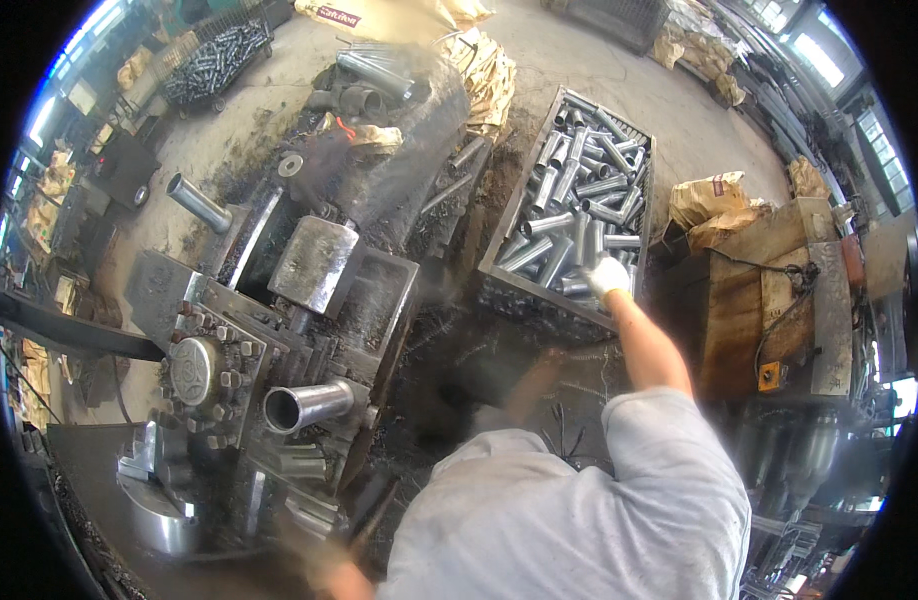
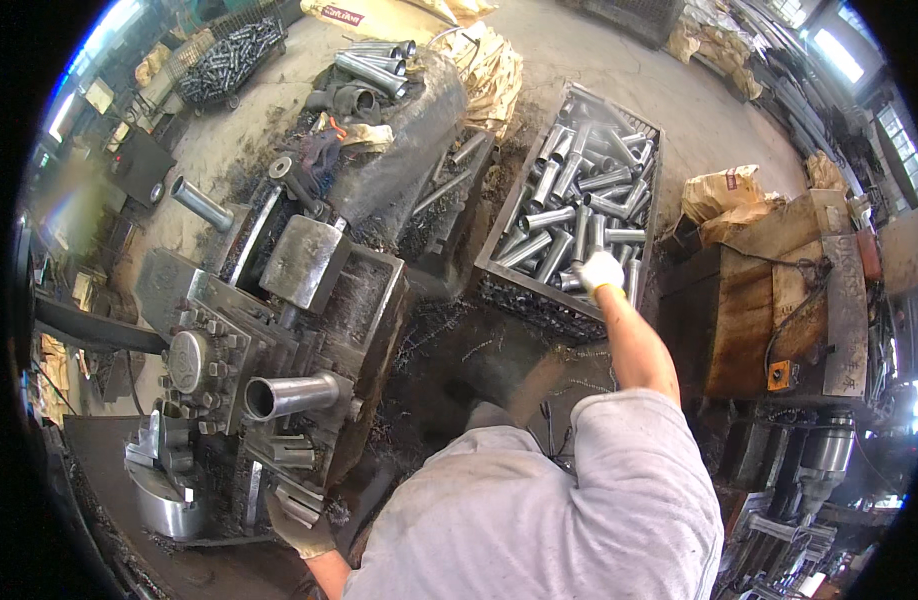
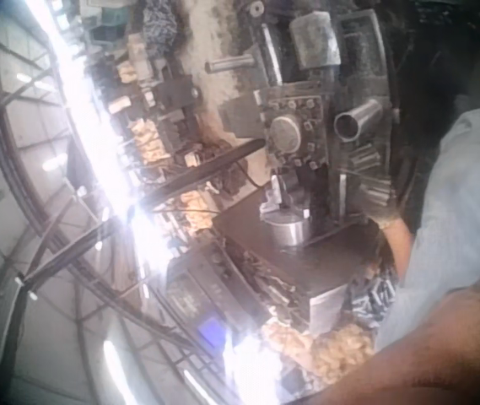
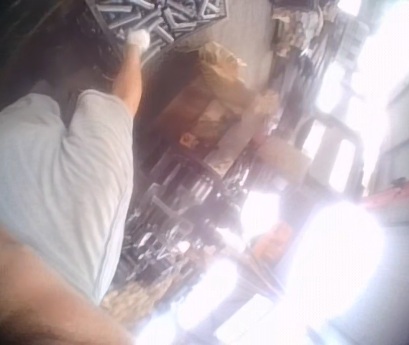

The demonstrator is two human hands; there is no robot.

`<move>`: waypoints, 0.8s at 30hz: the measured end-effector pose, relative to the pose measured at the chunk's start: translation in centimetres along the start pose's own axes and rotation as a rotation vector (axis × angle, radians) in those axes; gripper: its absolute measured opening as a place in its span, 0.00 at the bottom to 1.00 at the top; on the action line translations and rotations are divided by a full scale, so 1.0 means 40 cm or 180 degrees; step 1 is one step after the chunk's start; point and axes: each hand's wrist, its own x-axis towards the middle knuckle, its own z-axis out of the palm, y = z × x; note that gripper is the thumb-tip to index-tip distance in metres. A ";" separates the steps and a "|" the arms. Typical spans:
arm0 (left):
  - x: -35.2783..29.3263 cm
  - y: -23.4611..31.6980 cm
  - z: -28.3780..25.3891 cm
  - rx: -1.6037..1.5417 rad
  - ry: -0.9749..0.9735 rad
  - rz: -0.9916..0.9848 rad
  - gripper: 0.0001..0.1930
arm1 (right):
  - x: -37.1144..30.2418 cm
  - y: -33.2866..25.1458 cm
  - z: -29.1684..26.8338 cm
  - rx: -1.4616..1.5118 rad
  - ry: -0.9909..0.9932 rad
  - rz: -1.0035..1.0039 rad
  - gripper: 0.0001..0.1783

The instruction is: The person repeatedly picks up cylindrical metal tubes from a nearby bin, inserts them into a lathe chuck, and then removes them after a brief machine cycle. The person then places the processed tubes into a collection bin. This cycle is repeated continuously throughout the clip.

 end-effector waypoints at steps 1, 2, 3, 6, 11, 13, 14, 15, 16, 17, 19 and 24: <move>0.004 -0.008 0.007 0.0253 -0.0108 0.0241 0.24 | -0.054 -0.090 -0.040 0.0392 0.0106 -0.0378 0.34; 0.004 -0.012 0.017 0.0495 -0.0200 0.0437 0.25 | -0.125 -0.190 -0.077 0.0767 0.0099 -0.0585 0.32; 0.003 -0.011 0.027 0.0200 -0.0221 0.0495 0.25 | -0.213 -0.277 -0.114 0.1232 -0.0212 -0.1015 0.31; -0.021 0.022 0.070 -0.1129 -0.0167 -0.0585 0.26 | -0.479 -0.569 -0.176 0.2196 -0.0147 -0.3768 0.38; -0.073 0.126 0.130 -0.1854 -0.0888 -0.0633 0.24 | -0.726 -0.883 -0.219 0.1823 -0.1083 -0.4219 0.42; -0.088 0.156 0.142 0.0172 -0.0544 0.0464 0.22 | -0.778 -0.920 -0.232 0.1450 -0.1077 -0.4004 0.30; -0.096 0.169 0.138 -0.0448 -0.0416 -0.0311 0.22 | -0.799 -0.929 -0.235 0.1258 -0.1043 -0.4052 0.28; -0.099 0.176 0.139 -0.1288 -0.0341 -0.0938 0.22 | -0.831 -0.919 -0.232 0.1345 -0.1068 -0.4566 0.27; -0.106 0.182 0.127 -0.1871 -0.0212 -0.1404 0.22 | -0.857 -0.906 -0.226 0.1372 -0.1113 -0.5053 0.25; -0.101 0.186 0.117 -0.2537 -0.0349 -0.1730 0.22 | -0.896 -0.902 -0.206 0.1938 -0.0885 -0.5843 0.23; -0.094 0.187 0.077 -0.3033 -0.0306 -0.1765 0.24 | -0.968 -0.884 -0.147 0.2085 -0.0870 -0.6429 0.22; -0.043 0.151 -0.055 -0.1988 0.0187 -0.0446 0.24 | -1.042 -0.947 0.058 0.0217 -0.1125 -0.4915 0.28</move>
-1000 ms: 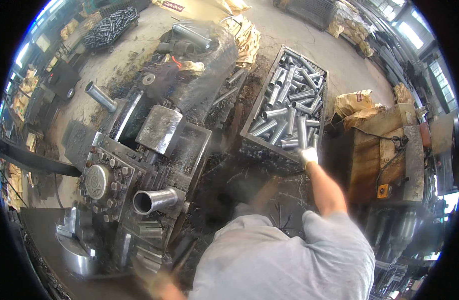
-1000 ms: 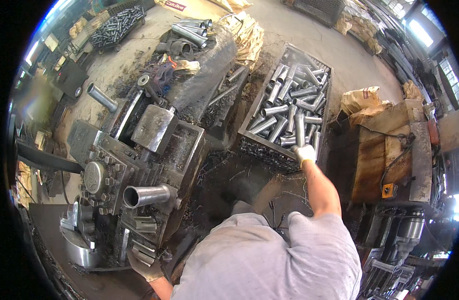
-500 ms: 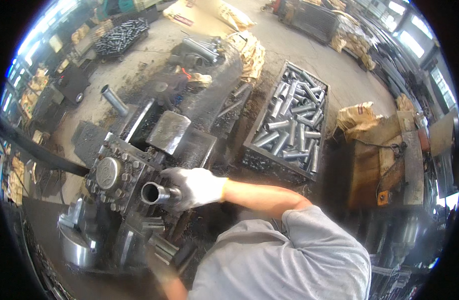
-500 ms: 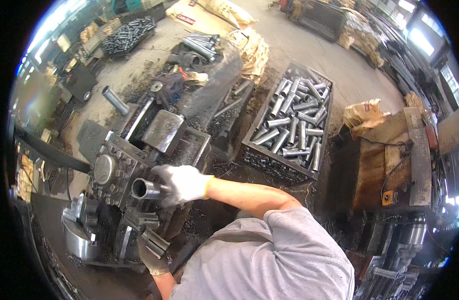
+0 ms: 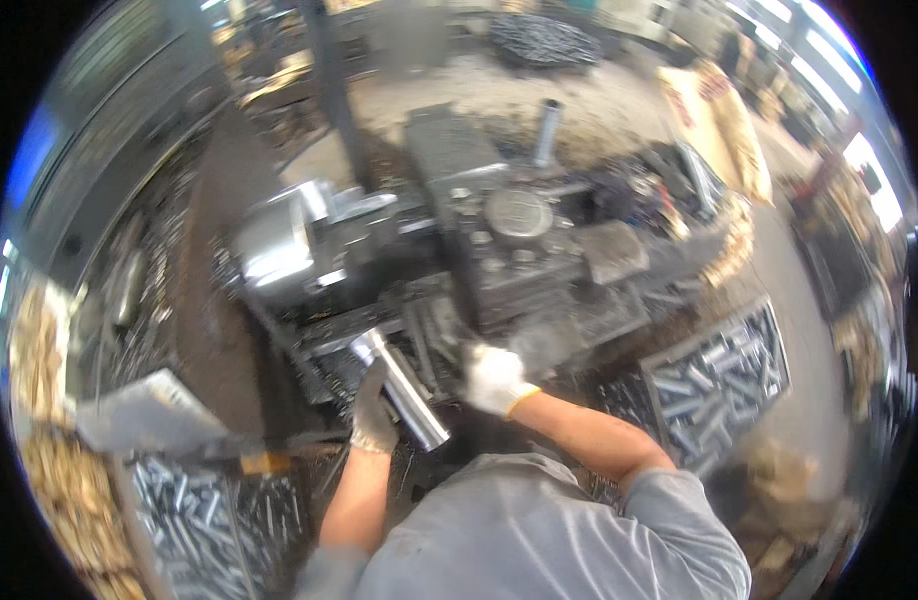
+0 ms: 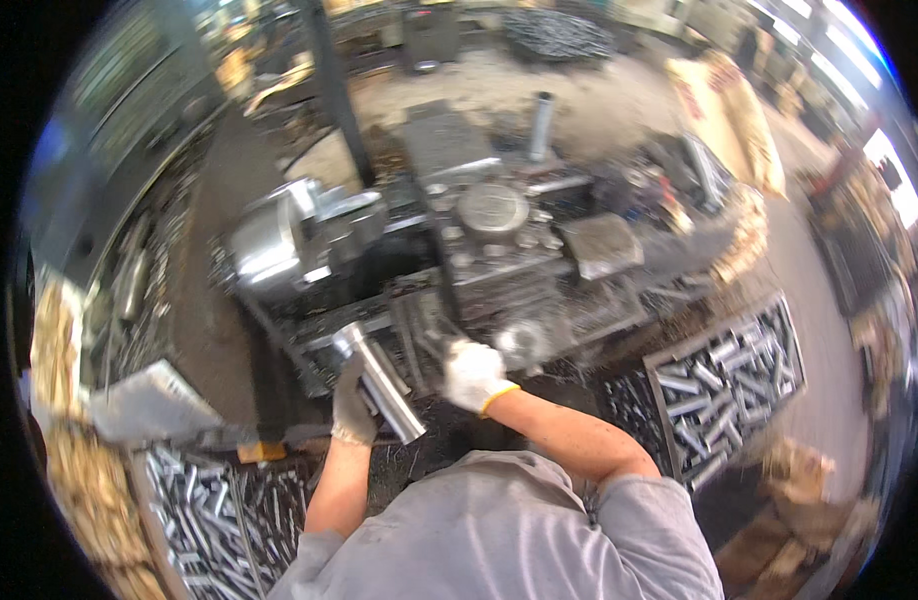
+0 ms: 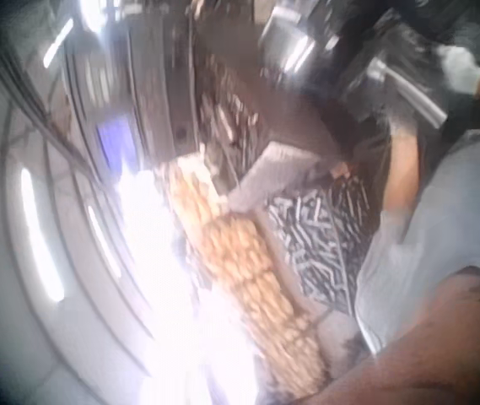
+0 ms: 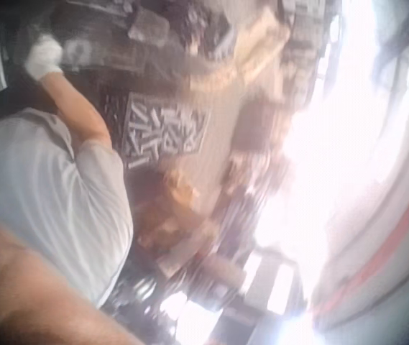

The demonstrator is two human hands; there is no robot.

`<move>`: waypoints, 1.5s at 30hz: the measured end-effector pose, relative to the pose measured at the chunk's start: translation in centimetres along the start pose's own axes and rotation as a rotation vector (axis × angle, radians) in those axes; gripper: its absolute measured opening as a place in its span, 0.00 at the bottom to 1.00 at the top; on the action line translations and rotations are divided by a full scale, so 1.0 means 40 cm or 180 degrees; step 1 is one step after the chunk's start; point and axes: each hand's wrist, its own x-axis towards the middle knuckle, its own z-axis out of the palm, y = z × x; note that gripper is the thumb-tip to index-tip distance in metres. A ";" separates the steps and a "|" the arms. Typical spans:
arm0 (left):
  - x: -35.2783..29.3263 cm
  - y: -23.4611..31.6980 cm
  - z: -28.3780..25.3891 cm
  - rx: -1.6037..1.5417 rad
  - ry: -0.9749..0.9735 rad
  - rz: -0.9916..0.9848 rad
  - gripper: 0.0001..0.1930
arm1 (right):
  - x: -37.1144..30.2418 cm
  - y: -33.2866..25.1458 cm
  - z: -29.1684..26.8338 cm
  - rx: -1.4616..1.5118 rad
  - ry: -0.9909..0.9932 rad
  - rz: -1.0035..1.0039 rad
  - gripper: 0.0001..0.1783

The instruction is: The person repeatedly picks up cylindrical metal tubes from a nearby bin, inserts them into a lathe chuck, and then removes them after a brief machine cycle. The person then places the processed tubes into a collection bin. This cycle is repeated continuously throughout the clip.

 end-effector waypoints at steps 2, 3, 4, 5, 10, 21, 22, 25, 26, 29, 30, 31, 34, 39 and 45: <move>0.020 0.007 -0.054 -0.0499 -0.0270 0.0104 0.28 | 0.060 0.001 0.036 -0.0765 -0.0217 0.0574 0.24; 0.029 0.008 -0.078 -0.0626 -0.0374 0.0142 0.28 | 0.068 0.013 0.024 -0.0646 -0.0209 0.0355 0.22; 0.035 0.010 -0.094 -0.0659 -0.0592 0.0269 0.28 | 0.085 0.013 0.007 -0.0722 -0.0190 0.0015 0.19; 0.041 0.016 -0.107 -0.0619 -0.0427 0.0208 0.30 | 0.092 0.014 -0.022 0.0237 -0.0045 0.0243 0.20; 0.040 0.066 -0.026 -0.0955 0.0215 0.0428 0.29 | 0.158 -0.074 -0.188 0.2224 -0.1042 0.0194 0.39; 0.056 0.160 -0.021 0.0725 -0.0482 0.2154 0.39 | 0.372 -0.171 -0.599 0.0328 0.0018 -0.1883 0.43; 0.055 0.127 -0.065 0.0684 -0.0348 0.1872 0.37 | 0.436 -0.149 -0.635 -0.0185 0.0402 -0.2279 0.40; 0.003 -0.020 -0.180 0.0395 0.0592 0.1275 0.30 | 0.623 -0.082 -0.650 -0.2373 0.0525 -0.2167 0.29; -0.024 -0.067 -0.220 0.0372 0.0844 0.0995 0.28 | 0.672 -0.059 -0.630 -0.2684 0.0495 -0.1938 0.24; -0.118 -0.196 -0.333 0.0164 0.1561 0.0712 0.21 | 0.769 0.006 -0.566 -0.2888 -0.0688 -0.1870 0.16; -0.143 -0.233 -0.367 -0.0043 0.1617 0.0893 0.19 | 0.788 0.019 -0.535 -0.2686 -0.0980 -0.1571 0.23; -0.163 -0.261 -0.405 -0.0132 0.1900 0.0762 0.18 | 0.805 0.023 -0.500 -0.2169 -0.1113 -0.1636 0.27; -0.208 -0.304 -0.517 -0.0470 0.2297 0.0838 0.17 | 0.835 0.026 -0.422 -0.1362 -0.1563 -0.1416 0.39; -0.182 -0.221 -0.634 -0.0846 0.2797 0.1419 0.16 | 0.872 0.025 -0.401 -0.0703 -0.1698 -0.1692 0.41; -0.226 -0.036 -0.644 -0.1887 0.2521 0.1394 0.23 | 0.882 -0.009 -0.400 -0.1678 -0.2022 -0.1012 0.29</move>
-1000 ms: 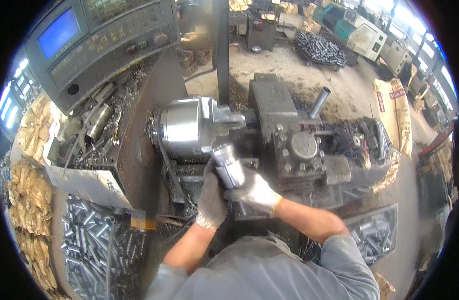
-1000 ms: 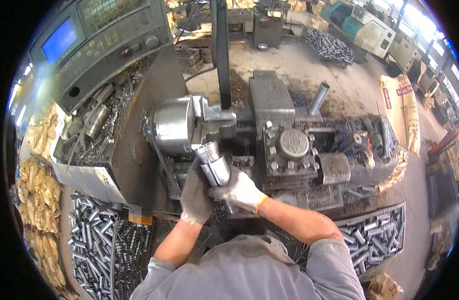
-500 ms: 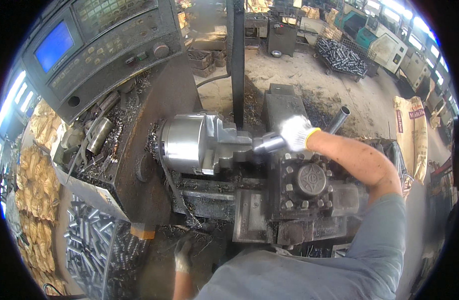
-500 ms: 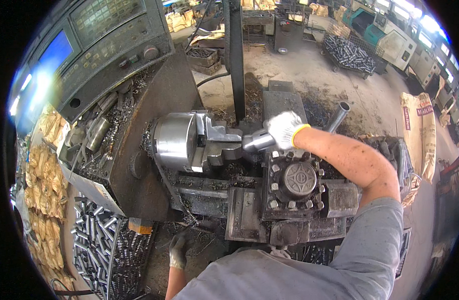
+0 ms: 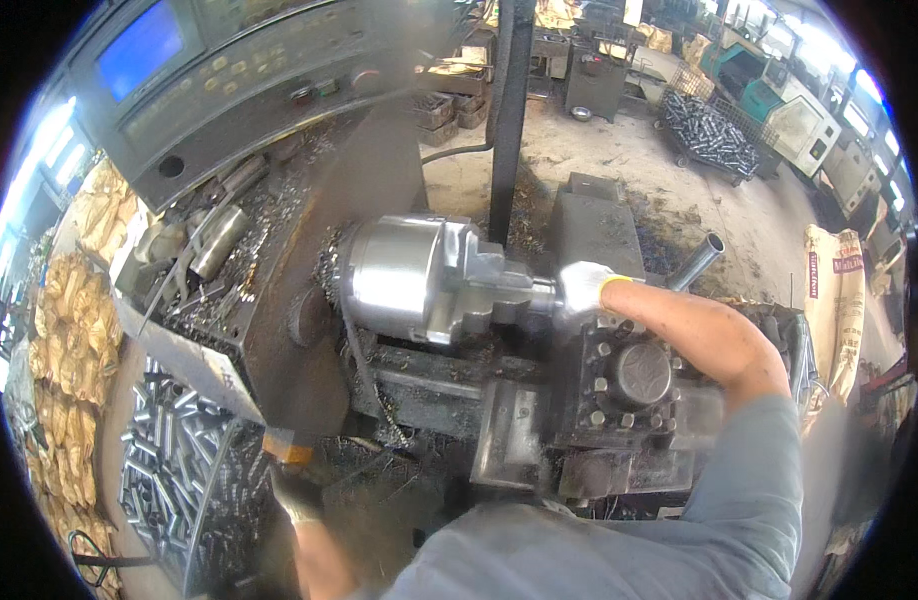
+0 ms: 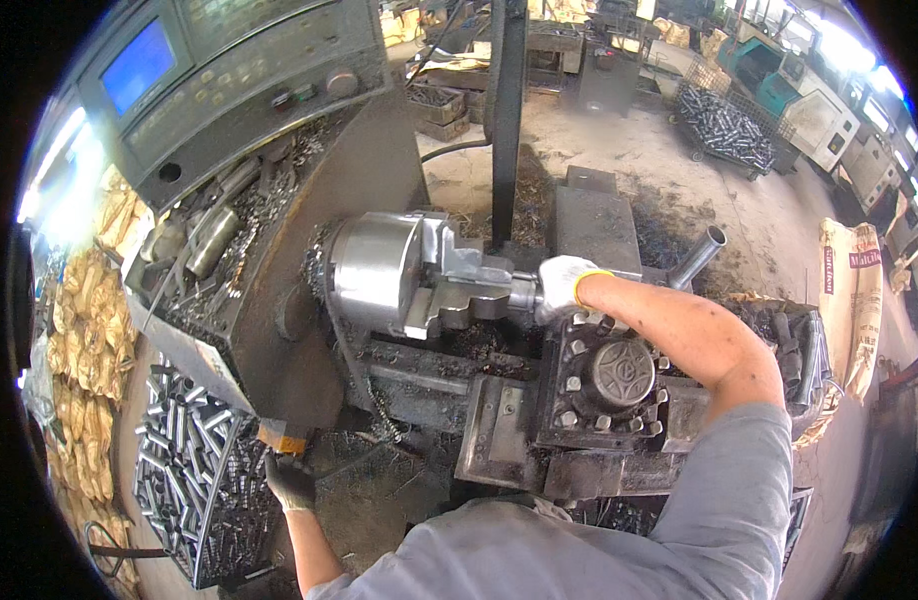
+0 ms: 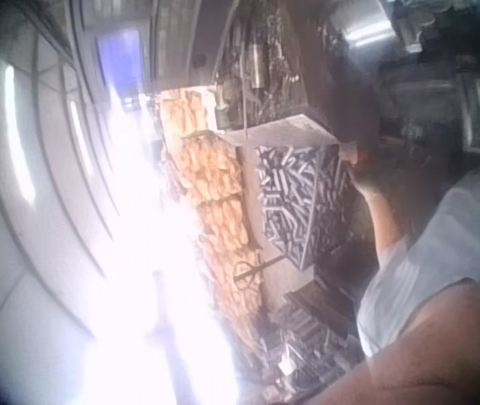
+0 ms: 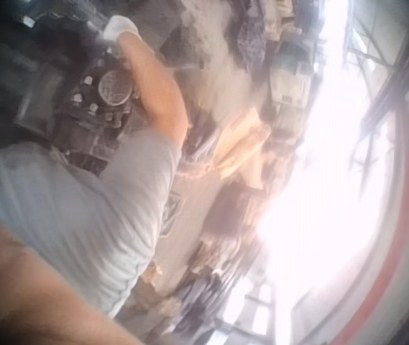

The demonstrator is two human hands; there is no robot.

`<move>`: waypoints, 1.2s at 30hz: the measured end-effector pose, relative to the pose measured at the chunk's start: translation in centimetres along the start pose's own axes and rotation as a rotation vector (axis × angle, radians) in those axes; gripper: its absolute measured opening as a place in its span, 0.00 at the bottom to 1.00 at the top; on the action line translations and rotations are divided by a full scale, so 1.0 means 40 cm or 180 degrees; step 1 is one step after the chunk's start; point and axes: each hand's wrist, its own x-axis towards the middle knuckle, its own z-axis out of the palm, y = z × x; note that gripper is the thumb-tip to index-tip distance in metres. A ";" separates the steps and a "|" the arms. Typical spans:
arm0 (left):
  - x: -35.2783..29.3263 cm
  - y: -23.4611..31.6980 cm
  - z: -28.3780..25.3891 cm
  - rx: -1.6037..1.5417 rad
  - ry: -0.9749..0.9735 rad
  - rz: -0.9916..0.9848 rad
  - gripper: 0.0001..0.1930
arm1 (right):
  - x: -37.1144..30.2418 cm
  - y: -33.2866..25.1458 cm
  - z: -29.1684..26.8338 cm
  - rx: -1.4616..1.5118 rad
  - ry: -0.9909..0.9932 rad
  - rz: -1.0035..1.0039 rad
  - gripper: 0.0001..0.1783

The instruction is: The person repeatedly picks up cylindrical metal tubes from a nearby bin, inserts them into a lathe chuck, and then removes them after a brief machine cycle. The person then places the processed tubes into a collection bin. This cycle is repeated continuously throughout the clip.

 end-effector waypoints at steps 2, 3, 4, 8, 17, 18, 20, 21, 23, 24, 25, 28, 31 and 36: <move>-0.004 0.038 0.001 -0.0071 -0.0574 -0.0445 0.18 | 0.025 -0.025 0.004 0.0045 0.0464 -0.0269 0.30; -0.003 0.049 -0.006 -0.0198 -0.0778 -0.0667 0.16 | 0.039 -0.037 0.009 0.0333 0.0483 -0.0483 0.33; 0.003 0.050 -0.015 -0.0067 -0.0507 -0.0776 0.16 | 0.048 -0.041 0.012 0.0412 0.0483 -0.0479 0.37; 0.058 0.013 -0.065 0.1705 -0.0531 0.0880 0.16 | 0.021 -0.030 0.003 0.0794 0.1101 -0.0760 0.45; -0.079 0.057 0.083 0.3322 0.0776 0.3045 0.29 | -0.566 -0.250 0.076 0.1853 0.3497 -0.0730 0.13; -0.122 0.080 0.157 0.3427 0.0559 0.3847 0.27 | -0.606 -0.293 0.124 0.2065 0.3623 -0.0865 0.13; -0.194 0.129 0.354 0.3402 -0.0211 0.5301 0.23 | -0.661 -0.362 0.230 0.2239 0.3253 -0.0560 0.15; -0.219 0.156 0.472 0.3255 -0.0790 0.5852 0.23 | -0.656 -0.373 0.268 0.2540 0.2866 -0.0832 0.17; -0.248 0.197 0.714 0.4115 -0.1257 0.5430 0.23 | -0.639 -0.413 0.357 0.3003 0.2522 -0.0907 0.17; -0.251 0.192 0.832 0.4197 -0.1286 0.5530 0.25 | -0.627 -0.421 0.392 0.3173 0.2324 -0.0932 0.16; -0.228 0.205 0.963 0.4293 -0.1228 0.5586 0.28 | -0.616 -0.421 0.418 0.3234 0.2305 -0.0954 0.16; -0.145 0.231 1.224 0.5060 -0.0799 0.5154 0.41 | -0.600 -0.405 0.478 0.3490 0.2121 -0.0787 0.17; -0.062 0.258 1.368 0.5925 -0.0434 0.4370 0.44 | -0.615 -0.368 0.526 0.3289 0.2070 -0.0612 0.18; -0.143 0.150 1.294 0.4630 -0.1028 0.5126 0.41 | -0.611 -0.336 0.597 0.3512 0.1505 -0.0479 0.19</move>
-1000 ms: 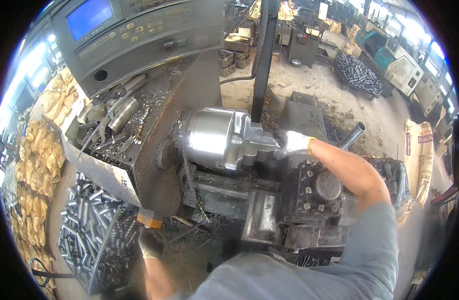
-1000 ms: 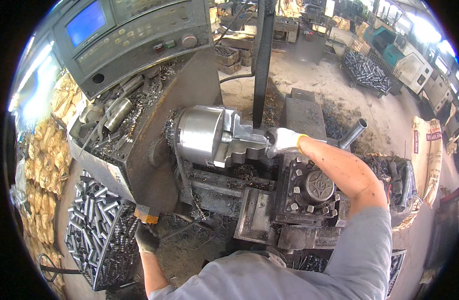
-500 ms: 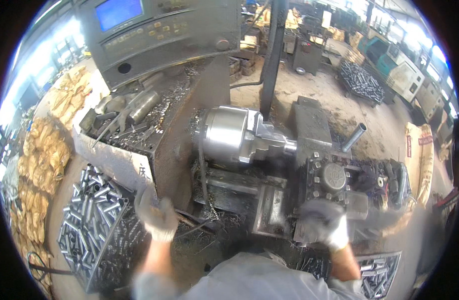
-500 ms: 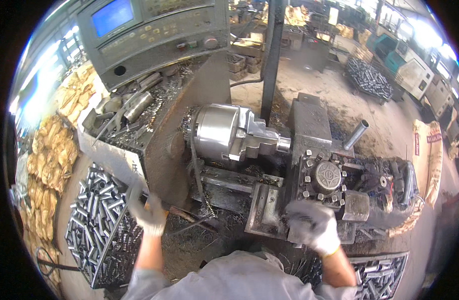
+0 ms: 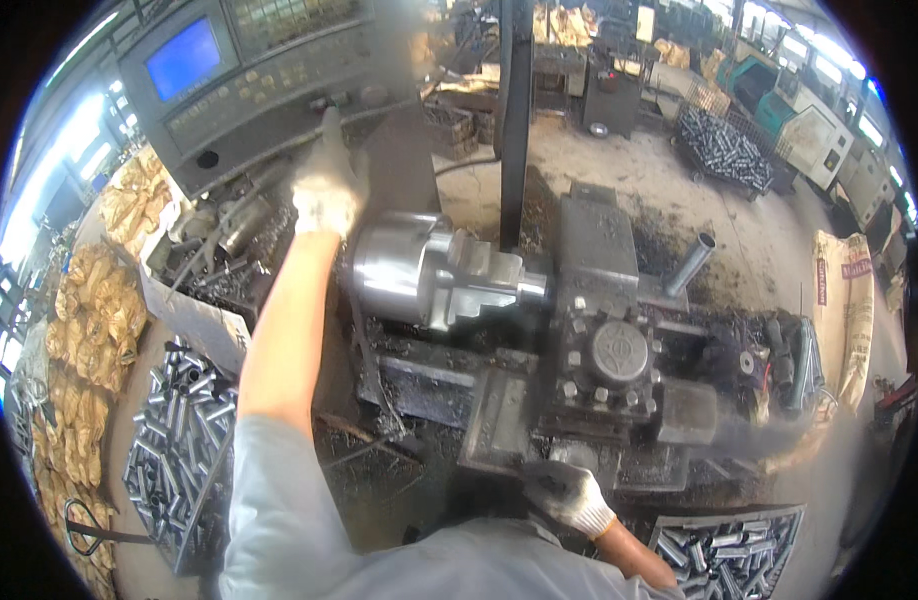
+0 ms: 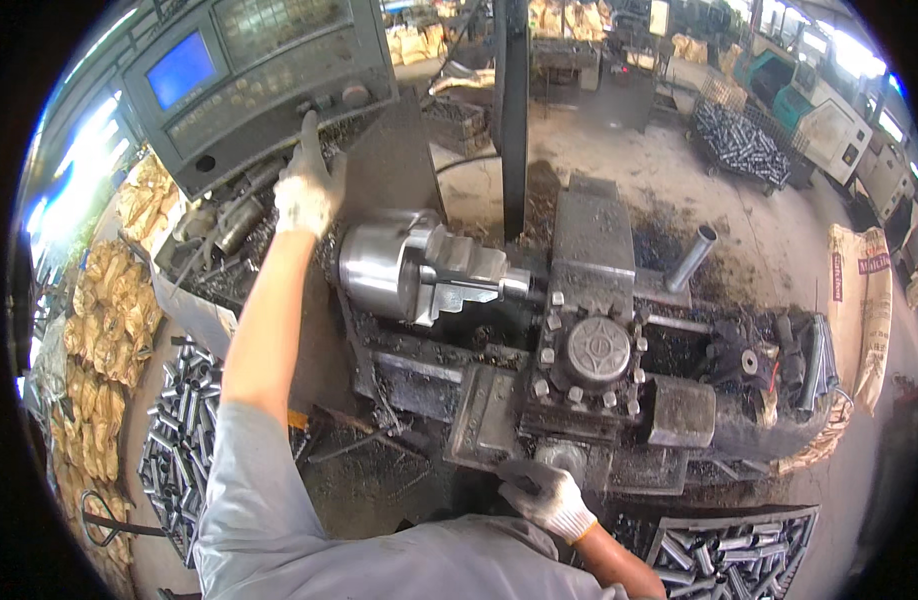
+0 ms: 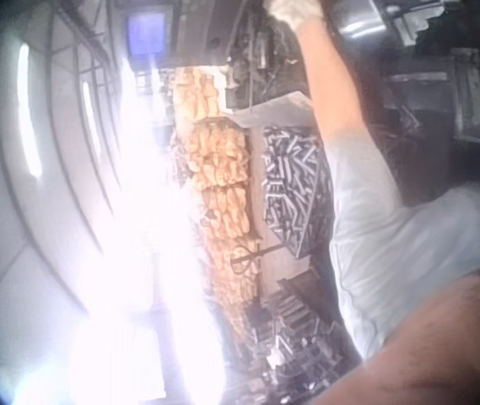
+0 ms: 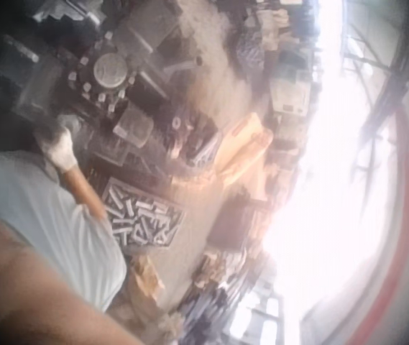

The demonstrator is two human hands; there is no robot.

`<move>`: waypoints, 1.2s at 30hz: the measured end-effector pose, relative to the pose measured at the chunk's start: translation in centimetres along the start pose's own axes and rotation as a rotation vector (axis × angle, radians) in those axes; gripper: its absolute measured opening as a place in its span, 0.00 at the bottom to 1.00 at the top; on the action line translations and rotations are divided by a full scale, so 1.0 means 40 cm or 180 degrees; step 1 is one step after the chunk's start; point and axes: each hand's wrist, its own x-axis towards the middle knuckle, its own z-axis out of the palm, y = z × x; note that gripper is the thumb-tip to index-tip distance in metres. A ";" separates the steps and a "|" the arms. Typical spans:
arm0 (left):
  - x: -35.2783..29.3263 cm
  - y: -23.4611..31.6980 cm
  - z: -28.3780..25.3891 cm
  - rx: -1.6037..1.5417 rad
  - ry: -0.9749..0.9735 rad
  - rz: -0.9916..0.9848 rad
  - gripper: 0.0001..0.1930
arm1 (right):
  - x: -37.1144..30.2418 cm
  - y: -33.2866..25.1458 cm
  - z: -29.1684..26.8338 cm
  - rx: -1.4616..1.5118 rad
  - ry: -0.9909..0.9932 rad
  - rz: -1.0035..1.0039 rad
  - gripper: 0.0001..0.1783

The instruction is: The person repeatedly picks up cylindrical metal tubes from a nearby bin, inserts them into a lathe chuck, and then removes them after a brief machine cycle. The person then places the processed tubes into a collection bin. This cycle is repeated continuously throughout the clip.

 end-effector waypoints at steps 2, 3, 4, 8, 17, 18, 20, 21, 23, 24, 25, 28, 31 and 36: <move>-0.227 0.061 -0.022 -0.0765 -0.0010 0.0495 0.26 | 0.009 0.015 0.024 0.0317 -0.0239 0.0170 0.20; -0.371 0.083 -0.031 -0.0726 -0.0398 0.0426 0.18 | 0.019 0.017 0.043 0.0459 -0.0437 0.0210 0.20; -0.534 0.102 -0.035 -0.0599 -0.0610 0.0660 0.10 | 0.029 0.016 0.063 0.0220 -0.0486 -0.0049 0.20; -1.213 0.016 -0.150 -0.1146 -0.2400 -0.1530 0.15 | 0.086 0.004 0.178 -0.0310 -0.1267 -0.0755 0.19; -2.364 0.227 -1.035 0.1745 -0.0192 -0.6465 0.21 | 0.053 -0.053 0.753 -0.1129 -0.3388 -0.2046 0.17; -2.451 0.294 -1.091 0.1762 0.0346 -0.6794 0.21 | 0.007 -0.072 0.851 -0.1333 -0.3511 -0.2345 0.18; -2.597 0.439 -1.148 0.1907 0.1570 -0.6922 0.21 | -0.112 -0.110 1.022 -0.1694 -0.3884 -0.2772 0.19; -2.636 0.513 -1.136 0.1748 0.1920 -0.7302 0.23 | -0.158 -0.133 1.085 -0.1795 -0.4126 -0.2936 0.19; -2.699 0.605 -1.136 0.3063 0.0007 -0.7161 0.29 | -0.335 -0.182 1.218 -0.2124 -0.4813 -0.3403 0.22; -2.717 0.589 -1.136 0.2871 0.0276 -0.6781 0.29 | -0.413 -0.215 1.284 -0.1983 -0.5059 -0.3915 0.24; -2.722 0.587 -1.098 0.1920 0.1122 -0.7067 0.28 | -0.445 -0.250 1.299 -0.2586 -0.5072 -0.4119 0.25; -2.731 0.671 -0.905 0.0776 0.2202 -0.7614 0.27 | -0.584 -0.330 1.357 -0.1886 -0.5060 -0.4894 0.24; -2.822 0.797 -0.753 0.0460 0.2765 -0.7877 0.26 | -0.761 -0.354 1.423 -0.2130 -0.5279 -0.3561 0.20; -2.985 1.020 -0.679 -0.0858 0.3170 -0.9006 0.28 | -1.103 -0.288 1.548 -0.1491 -0.6298 -0.3913 0.19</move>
